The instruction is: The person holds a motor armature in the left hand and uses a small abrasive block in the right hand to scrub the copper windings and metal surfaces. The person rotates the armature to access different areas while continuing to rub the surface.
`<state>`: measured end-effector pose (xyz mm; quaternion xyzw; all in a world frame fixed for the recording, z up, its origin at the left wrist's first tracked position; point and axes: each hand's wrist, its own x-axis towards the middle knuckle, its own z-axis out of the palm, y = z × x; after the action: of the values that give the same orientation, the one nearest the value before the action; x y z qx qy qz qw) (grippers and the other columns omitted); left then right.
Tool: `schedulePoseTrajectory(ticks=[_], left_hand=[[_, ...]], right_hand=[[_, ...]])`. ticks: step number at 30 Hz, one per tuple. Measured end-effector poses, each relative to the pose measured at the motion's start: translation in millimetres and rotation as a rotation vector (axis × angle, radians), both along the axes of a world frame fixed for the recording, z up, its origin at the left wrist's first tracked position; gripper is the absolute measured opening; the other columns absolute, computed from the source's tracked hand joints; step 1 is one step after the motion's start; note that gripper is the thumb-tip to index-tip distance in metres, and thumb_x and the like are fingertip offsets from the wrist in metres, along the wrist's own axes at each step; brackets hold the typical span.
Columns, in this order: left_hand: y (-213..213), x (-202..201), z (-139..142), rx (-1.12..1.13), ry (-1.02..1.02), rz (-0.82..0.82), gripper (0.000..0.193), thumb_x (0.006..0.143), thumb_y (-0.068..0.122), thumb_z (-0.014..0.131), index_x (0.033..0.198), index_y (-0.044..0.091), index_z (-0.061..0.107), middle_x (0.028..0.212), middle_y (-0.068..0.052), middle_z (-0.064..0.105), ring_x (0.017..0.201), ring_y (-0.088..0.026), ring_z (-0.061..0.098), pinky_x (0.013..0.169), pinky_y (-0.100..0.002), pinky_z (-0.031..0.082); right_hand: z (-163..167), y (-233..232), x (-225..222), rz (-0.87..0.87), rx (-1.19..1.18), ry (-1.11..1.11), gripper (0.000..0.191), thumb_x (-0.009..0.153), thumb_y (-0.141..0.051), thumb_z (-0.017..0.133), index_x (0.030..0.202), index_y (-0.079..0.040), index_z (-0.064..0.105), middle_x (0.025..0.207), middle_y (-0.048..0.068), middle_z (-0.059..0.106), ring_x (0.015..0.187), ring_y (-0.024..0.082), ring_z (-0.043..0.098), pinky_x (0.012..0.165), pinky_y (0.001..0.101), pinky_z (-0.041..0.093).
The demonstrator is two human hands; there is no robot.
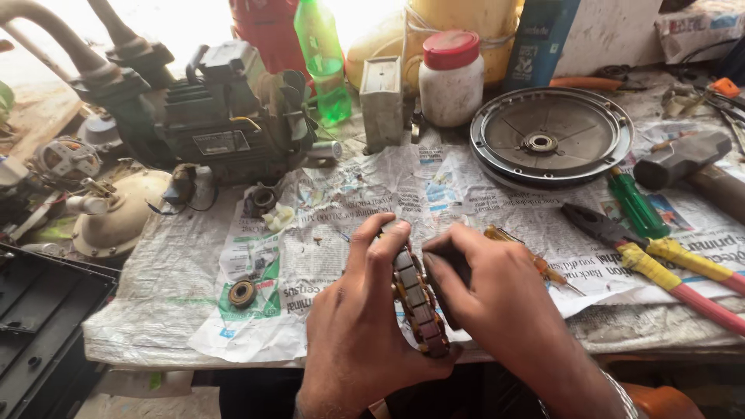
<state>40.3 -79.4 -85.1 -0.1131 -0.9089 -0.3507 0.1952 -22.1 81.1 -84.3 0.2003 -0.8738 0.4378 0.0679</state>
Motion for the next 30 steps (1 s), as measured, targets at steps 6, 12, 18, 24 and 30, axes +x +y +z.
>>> schedulePoseTrajectory(ticks=[6,12,18,24,30], left_hand=[[-0.5,-0.8,-0.5,-0.008,-0.026,0.015,0.120,0.039,0.036,0.097,0.142,0.014,0.040,0.151,-0.016,0.049,0.093,-0.038,0.074,0.070,-0.047,0.059],[-1.1,-1.5,0.0,-0.028,0.021,0.007,0.125,0.035,0.037,0.098,0.143,0.013,0.040,0.150,-0.017,0.050,0.096,-0.042,0.071,0.071,-0.049,0.058],[-1.2,-3.2,0.5,0.008,-0.064,0.025,0.121,0.034,0.034,0.097,0.139,0.015,0.040,0.149,-0.014,0.049,0.091,-0.040,0.073,0.067,-0.050,0.058],[-4.1,-3.2,-3.3,0.011,0.005,0.001,0.120,0.040,0.035,0.097,0.143,0.015,0.039,0.151,-0.015,0.050,0.094,-0.039,0.073,0.070,-0.048,0.059],[-5.3,-4.5,-2.3,-0.002,0.041,-0.014,0.127,0.036,0.039,0.099,0.144,0.013,0.038,0.151,-0.017,0.049,0.100,-0.041,0.071,0.072,-0.049,0.059]], right_hand=[[9.3,-5.8,-2.3,0.004,0.024,0.035,0.022,0.089,-0.024,0.067,0.093,-0.003,0.070,0.075,0.017,0.075,0.070,0.034,0.075,0.062,0.0420,0.055],[4.7,-5.8,-3.8,-0.043,0.062,0.042,0.023,0.089,-0.025,0.069,0.092,-0.002,0.070,0.076,0.018,0.075,0.072,0.037,0.074,0.062,0.0444,0.053],[-3.2,-3.3,-6.3,0.041,-0.001,0.143,0.020,0.089,-0.022,0.067,0.097,-0.003,0.070,0.076,0.018,0.074,0.074,0.037,0.074,0.064,0.0431,0.054],[-2.6,-5.4,-8.6,0.013,-0.001,0.076,0.022,0.091,-0.024,0.070,0.093,-0.002,0.068,0.081,0.019,0.075,0.074,0.036,0.075,0.063,0.0424,0.055],[-5.2,-1.7,-8.0,0.043,0.030,0.111,0.020,0.087,-0.021,0.068,0.099,-0.005,0.070,0.078,0.017,0.075,0.075,0.036,0.075,0.063,0.0431,0.055]])
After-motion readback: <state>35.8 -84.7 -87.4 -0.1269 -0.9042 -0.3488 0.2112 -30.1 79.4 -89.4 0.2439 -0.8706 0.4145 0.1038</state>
